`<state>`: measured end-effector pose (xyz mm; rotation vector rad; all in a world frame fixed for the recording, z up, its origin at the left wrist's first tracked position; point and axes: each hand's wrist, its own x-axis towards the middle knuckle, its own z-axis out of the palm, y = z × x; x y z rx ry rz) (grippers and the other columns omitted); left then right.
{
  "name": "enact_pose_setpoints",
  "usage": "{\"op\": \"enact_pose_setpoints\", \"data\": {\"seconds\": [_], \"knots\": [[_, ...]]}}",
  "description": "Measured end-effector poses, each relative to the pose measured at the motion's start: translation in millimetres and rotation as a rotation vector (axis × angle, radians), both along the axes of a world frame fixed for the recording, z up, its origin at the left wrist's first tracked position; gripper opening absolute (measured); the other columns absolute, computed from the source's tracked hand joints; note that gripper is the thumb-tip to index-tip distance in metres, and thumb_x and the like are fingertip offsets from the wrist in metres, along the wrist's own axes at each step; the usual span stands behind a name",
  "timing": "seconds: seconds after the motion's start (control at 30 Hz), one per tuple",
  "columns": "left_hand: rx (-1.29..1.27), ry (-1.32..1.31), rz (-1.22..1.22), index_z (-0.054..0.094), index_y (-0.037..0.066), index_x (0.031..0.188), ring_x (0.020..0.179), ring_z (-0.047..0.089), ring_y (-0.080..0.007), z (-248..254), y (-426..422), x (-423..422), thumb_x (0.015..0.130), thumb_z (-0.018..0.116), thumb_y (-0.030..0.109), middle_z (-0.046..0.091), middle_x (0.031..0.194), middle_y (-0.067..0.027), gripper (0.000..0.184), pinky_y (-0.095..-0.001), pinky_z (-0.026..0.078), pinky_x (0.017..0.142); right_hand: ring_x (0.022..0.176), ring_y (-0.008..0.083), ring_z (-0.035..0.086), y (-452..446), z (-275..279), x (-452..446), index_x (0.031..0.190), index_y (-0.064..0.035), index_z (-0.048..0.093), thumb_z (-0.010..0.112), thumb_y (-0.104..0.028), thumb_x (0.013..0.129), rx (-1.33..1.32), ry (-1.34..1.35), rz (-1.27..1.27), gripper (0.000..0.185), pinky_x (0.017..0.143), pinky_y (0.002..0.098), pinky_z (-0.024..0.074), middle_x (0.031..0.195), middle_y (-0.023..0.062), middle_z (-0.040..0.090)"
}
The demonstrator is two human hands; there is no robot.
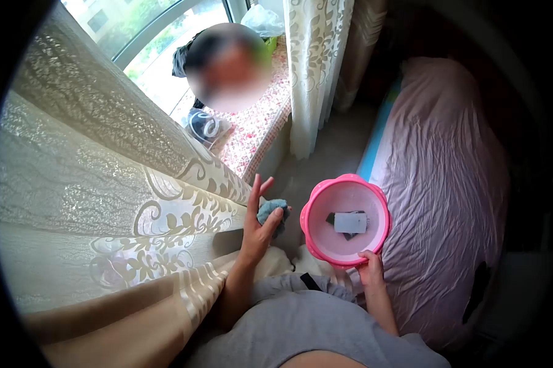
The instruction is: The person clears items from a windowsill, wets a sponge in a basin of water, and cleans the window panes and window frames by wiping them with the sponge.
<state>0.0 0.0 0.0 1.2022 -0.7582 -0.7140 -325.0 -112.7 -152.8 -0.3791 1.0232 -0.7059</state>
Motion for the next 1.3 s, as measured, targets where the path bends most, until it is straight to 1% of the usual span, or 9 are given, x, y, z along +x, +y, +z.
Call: {"op": "enact_pose_setpoints", "data": {"seconds": [0.07,0.1,0.2,0.37,0.53,0.73,1.03,1.23,1.3], "knots": [[0.083,-0.007,0.143,0.009,0.015,0.165,0.102,0.063,-0.0142,25,24,-5,0.095,0.062,0.002,0.031,0.161,-0.0192,0.088,-0.0313,0.054,0.092,0.1,0.0231,0.065,23,19,-7,0.136,-0.0115,0.052,0.055,0.008,0.078,0.074,0.042,0.04,0.061,0.081,0.0398,0.0598,0.115,0.0071,0.061],[-0.049,0.063,0.233,0.008,0.013,0.165,0.114,0.06,-0.0194,2,-99,38,0.094,0.064,0.003,0.03,0.161,-0.0212,0.09,-0.0329,0.051,0.097,0.101,0.0245,0.066,-137,25,36,0.133,-0.0082,0.053,0.055,0.008,0.078,-0.117,0.067,0.069,0.057,0.083,0.0413,0.0592,0.113,0.0086,0.062],[0.174,-0.112,0.565,0.008,0.008,0.164,0.148,0.032,-0.0294,-28,-65,97,0.091,0.07,0.01,0.022,0.164,-0.0275,0.096,-0.0372,0.039,0.112,0.104,0.0272,0.066,-121,20,87,0.126,-0.0014,0.057,0.056,0.007,0.078,-0.009,0.043,0.16,0.048,0.091,0.0441,0.0565,0.11,0.0113,0.064],[0.467,-0.3,1.02,0.011,0.0,0.161,0.154,0.02,-0.0342,-48,-22,138,0.091,0.073,0.013,0.019,0.164,-0.0277,0.095,-0.0402,0.014,0.124,0.11,0.0288,0.063,-165,17,143,0.129,-0.0016,0.055,0.058,0.006,0.077,0.061,0.052,0.276,0.053,0.097,0.0474,0.0527,0.116,0.0122,0.063],[0.607,-0.328,1.39,0.016,-0.001,0.16,0.153,0.022,-0.0359,-38,29,170,0.09,0.075,0.02,0.022,0.164,-0.0262,0.094,-0.043,0.016,0.125,0.114,0.0319,0.062,-230,24,248,0.131,-0.0019,0.054,0.06,0.007,0.075,0.106,0.041,0.434,0.057,0.099,0.0495,0.0521,0.123,0.0133,0.062],[1.088,-0.502,1.814,0.02,-0.004,0.158,0.151,0.024,-0.0406,-32,104,156,0.086,0.078,0.023,0.024,0.162,-0.0278,0.096,-0.0464,0.018,0.125,0.112,0.0326,0.063,-297,15,361,0.128,-0.0003,0.055,0.061,0.007,0.076,0.195,0.109,0.66,0.053,0.098,0.0476,0.054,0.12,0.0145,0.063],[1.7,-0.073,2.581,0.024,-0.001,0.159,0.15,0.028,-0.0375,9,192,-11,0.086,0.075,0.028,0.027,0.163,-0.0238,0.093,-0.0431,0.025,0.123,0.117,0.0325,0.061,-369,-31,519,0.131,-0.0046,0.054,0.059,0.012,0.074,0.18,0.231,0.918,0.06,0.102,0.0507,0.0534,0.125,0.0127,0.062],[2.101,0.469,2.905,0.031,0.006,0.158,0.145,0.038,-0.0354,32,140,-101,0.086,0.069,0.034,0.03,0.161,-0.0201,0.086,-0.0436,0.04,0.114,0.115,0.034,0.063,-411,-76,594,0.125,-0.0024,0.057,0.057,0.015,0.071,0.145,0.256,1.029,0.057,0.101,0.0516,0.0551,0.123,0.0138,0.064],[1.969,0.762,2.909,0.033,0.008,0.158,0.142,0.041,-0.0356,26,99,-62,0.086,0.068,0.032,0.033,0.159,-0.0203,0.084,-0.0437,0.041,0.112,0.114,0.0346,0.064,-425,-88,604,0.124,-0.0013,0.057,0.057,0.015,0.07,0.156,0.293,1.05,0.056,0.101,0.0517,0.0552,0.122,0.0148,0.065]]}}
